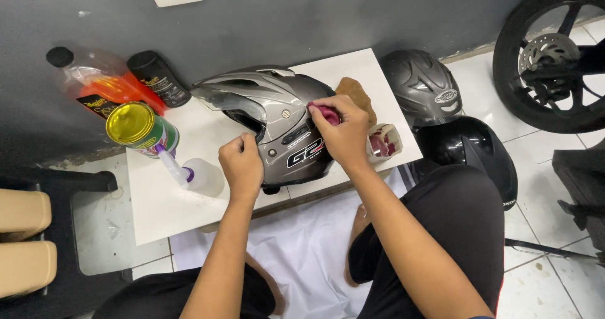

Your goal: The person sits on the floor and cleans a silver motorcycle helmet placed on a white table. They use a small pink cloth to wipe the helmet's surface, focusing on the front and side areas.

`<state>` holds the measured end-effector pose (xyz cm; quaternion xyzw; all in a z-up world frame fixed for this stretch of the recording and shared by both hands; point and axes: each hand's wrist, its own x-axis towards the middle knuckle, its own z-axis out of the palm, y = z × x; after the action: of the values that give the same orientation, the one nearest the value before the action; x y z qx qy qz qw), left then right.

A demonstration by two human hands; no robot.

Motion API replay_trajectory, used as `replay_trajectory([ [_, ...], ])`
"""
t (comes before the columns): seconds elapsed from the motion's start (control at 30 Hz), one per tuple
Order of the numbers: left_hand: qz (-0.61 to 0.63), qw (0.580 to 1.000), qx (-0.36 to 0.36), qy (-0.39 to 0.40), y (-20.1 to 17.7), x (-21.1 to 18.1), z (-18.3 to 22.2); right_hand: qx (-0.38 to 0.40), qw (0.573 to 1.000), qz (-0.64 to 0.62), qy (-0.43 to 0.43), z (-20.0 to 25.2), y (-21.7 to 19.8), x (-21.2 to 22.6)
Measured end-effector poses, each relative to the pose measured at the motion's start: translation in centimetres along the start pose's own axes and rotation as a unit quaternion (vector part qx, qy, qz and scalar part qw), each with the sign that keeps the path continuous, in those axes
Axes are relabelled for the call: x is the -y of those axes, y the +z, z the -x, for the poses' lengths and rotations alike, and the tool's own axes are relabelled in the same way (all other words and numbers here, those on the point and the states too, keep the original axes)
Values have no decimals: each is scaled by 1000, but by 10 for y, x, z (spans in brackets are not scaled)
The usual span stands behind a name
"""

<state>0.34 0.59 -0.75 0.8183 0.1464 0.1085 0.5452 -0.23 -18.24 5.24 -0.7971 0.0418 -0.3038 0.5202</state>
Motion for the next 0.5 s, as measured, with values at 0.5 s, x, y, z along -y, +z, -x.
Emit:
replay_trajectory([
  [0.5, 9, 999, 17, 45, -1, -1, 4, -57, 996, 54, 31, -10, -6, -35],
])
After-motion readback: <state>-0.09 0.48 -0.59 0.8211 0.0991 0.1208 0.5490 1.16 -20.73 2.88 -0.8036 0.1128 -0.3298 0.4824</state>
